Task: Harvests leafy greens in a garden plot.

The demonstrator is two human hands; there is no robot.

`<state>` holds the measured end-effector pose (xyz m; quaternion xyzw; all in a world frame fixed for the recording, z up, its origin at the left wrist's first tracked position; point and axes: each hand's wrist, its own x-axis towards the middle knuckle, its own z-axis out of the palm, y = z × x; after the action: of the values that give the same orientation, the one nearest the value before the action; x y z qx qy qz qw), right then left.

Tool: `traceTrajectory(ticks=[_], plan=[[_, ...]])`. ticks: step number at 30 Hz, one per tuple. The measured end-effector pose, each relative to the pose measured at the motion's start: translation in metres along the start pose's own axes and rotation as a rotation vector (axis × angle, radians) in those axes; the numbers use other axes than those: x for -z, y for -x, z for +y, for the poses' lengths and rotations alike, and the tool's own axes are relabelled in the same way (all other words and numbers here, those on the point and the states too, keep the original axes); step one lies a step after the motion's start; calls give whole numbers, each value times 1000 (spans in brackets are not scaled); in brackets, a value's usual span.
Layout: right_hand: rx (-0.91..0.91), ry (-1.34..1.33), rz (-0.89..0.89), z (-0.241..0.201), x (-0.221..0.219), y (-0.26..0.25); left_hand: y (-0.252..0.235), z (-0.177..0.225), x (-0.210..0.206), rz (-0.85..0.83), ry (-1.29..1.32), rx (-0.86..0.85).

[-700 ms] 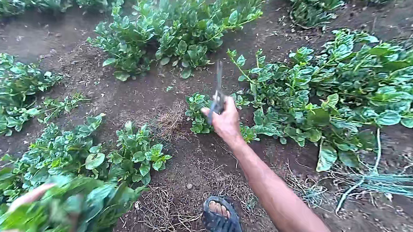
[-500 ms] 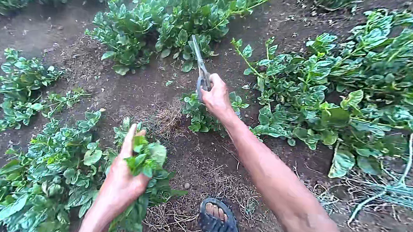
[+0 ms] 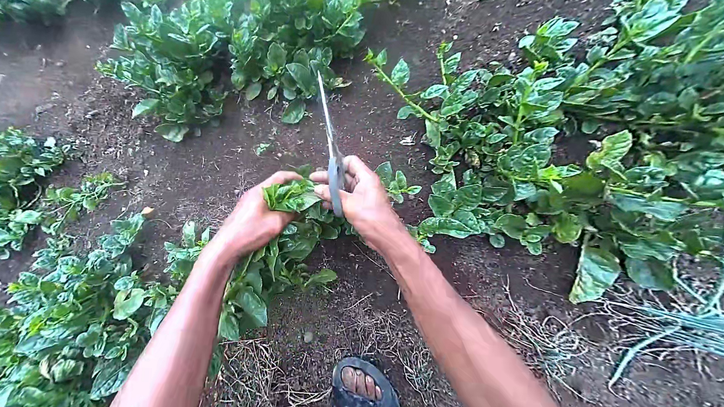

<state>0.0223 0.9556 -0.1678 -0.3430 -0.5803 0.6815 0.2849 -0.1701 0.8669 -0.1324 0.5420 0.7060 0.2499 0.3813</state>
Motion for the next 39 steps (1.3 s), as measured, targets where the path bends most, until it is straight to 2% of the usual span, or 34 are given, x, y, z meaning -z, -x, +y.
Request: traceTrajectory(ticks=[2, 4, 7, 9, 13, 16, 18, 21, 29, 35, 39], plan=[[18, -16, -9, 3, 11, 37, 29, -7, -7, 1, -94, -75], [-39, -140, -131, 14, 23, 92, 64, -15, -22, -36, -154, -158], [-319, -301, -339, 52, 36, 167, 107, -26, -52, -23, -283, -180], [-527, -474, -397, 80, 37, 190, 121, -35, -67, -18, -259, -194], [-681, -553, -348, 102, 37, 170, 126, -45, -85, -36, -178, -351], [-734, -444, -305, 107, 42, 137, 128, -45, -91, -92, -241, -426], [-773, -436, -350, 116, 49, 127, 130, -44, -92, -114, -316, -464], [-785, -452, -416, 123, 53, 129, 138, -45, -98, -159, -409, -499], [-789, -373, -411, 128, 57, 119, 144, -48, -112, -192, -478, -519], [-802, -404, -276, 127, 47, 124, 140, -47, -116, -133, -407, -515], [-812, -395, -193, 116, 41, 137, 141, -45, -107, 32, -221, -472]])
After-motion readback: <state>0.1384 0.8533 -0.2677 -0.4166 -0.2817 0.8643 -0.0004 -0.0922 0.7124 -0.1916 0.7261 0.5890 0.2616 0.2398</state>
